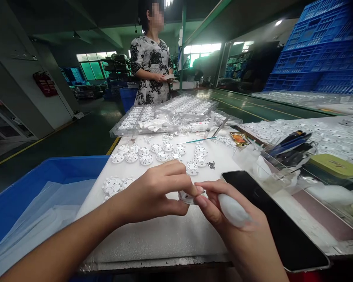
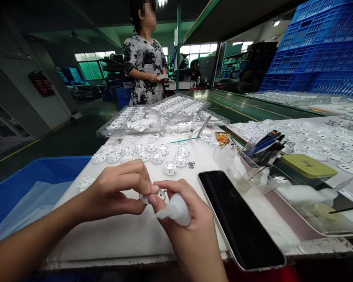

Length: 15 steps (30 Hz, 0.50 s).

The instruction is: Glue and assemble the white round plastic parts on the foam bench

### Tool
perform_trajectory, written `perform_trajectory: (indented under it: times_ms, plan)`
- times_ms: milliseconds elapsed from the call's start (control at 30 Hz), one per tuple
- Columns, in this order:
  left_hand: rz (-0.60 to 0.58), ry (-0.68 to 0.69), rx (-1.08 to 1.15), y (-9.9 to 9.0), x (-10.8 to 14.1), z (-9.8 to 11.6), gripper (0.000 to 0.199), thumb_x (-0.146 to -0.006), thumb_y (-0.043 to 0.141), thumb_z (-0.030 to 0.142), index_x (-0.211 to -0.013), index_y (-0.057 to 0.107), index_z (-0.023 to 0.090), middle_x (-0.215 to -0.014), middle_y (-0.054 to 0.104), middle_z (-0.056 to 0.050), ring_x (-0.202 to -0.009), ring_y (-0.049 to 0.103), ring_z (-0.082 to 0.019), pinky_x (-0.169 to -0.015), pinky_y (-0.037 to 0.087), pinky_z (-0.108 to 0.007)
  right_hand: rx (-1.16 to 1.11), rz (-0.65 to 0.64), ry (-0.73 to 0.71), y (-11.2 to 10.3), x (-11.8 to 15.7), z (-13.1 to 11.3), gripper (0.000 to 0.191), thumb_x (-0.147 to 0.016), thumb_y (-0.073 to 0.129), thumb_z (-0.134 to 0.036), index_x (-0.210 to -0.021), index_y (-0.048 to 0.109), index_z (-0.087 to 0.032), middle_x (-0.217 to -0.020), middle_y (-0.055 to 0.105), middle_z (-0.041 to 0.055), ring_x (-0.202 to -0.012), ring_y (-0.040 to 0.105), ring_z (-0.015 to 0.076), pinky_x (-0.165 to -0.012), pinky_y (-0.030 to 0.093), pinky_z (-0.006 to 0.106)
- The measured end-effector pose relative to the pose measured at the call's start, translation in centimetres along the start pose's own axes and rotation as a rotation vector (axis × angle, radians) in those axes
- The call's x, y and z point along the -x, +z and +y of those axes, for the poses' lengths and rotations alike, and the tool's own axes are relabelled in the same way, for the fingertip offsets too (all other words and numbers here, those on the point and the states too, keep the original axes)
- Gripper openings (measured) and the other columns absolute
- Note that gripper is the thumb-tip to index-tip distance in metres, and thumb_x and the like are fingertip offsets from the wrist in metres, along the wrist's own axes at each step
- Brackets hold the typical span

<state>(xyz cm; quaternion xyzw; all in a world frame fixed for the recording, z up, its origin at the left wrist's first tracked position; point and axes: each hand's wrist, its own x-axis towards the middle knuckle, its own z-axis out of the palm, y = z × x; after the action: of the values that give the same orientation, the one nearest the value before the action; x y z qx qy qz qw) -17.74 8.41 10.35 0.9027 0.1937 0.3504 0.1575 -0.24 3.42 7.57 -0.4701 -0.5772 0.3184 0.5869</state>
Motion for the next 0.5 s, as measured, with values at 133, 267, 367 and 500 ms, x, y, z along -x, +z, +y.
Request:
perform_trajectory:
  times_ms: [133,267,367,500]
  plan:
    - [-0.024,-0.019,0.035,0.1,-0.1,-0.1,0.023,-0.074,0.063,0.001,-0.09,0.063,0.017,-0.078,0.057,-0.002,-0.076,0.053,-0.015,-0.068,0.044,-0.025,-0.047,0.008,0.129,0.5,0.4,0.0,0.014,-0.072,0.073,-0.035,-0.08,0.07,-0.024,-0.07,0.065,-0.0025,-0.061,0.059,0.011,-0.058,0.047,0.017]
    - [-0.039,-0.034,0.055,0.2,-0.1,-0.1,0.023,-0.075,0.06,0.001,-0.092,0.063,0.017,-0.079,0.06,-0.002,-0.076,0.053,-0.015,-0.07,0.044,-0.026,-0.042,0.033,0.147,0.5,0.7,0.3,0.015,-0.072,0.073,-0.034,-0.082,0.069,-0.024,-0.074,0.066,-0.0019,-0.062,0.059,0.0104,-0.057,0.047,0.016]
    - [-0.035,-0.048,0.066,0.2,-0.1,-0.2,0.021,-0.075,0.062,0.002,-0.09,0.062,0.018,-0.078,0.059,-0.002,-0.076,0.054,-0.015,-0.07,0.045,-0.025,-0.015,0.015,0.123,0.2,0.7,0.9,0.023,-0.075,0.071,-0.042,-0.087,0.068,-0.022,-0.071,0.063,-0.0003,-0.059,0.057,0.011,-0.053,0.047,0.018]
    - [-0.007,-0.051,0.087,0.0,-0.2,-0.2,0.022,-0.073,0.065,0.003,-0.088,0.062,0.019,-0.075,0.058,-0.001,-0.073,0.055,-0.015,-0.067,0.045,-0.025,-0.137,0.058,0.149,-0.5,0.8,2.0,0.036,-0.079,0.067,-0.051,-0.1,0.056,-0.023,-0.066,0.056,-0.0021,-0.054,0.053,0.0105,-0.048,0.045,0.019]
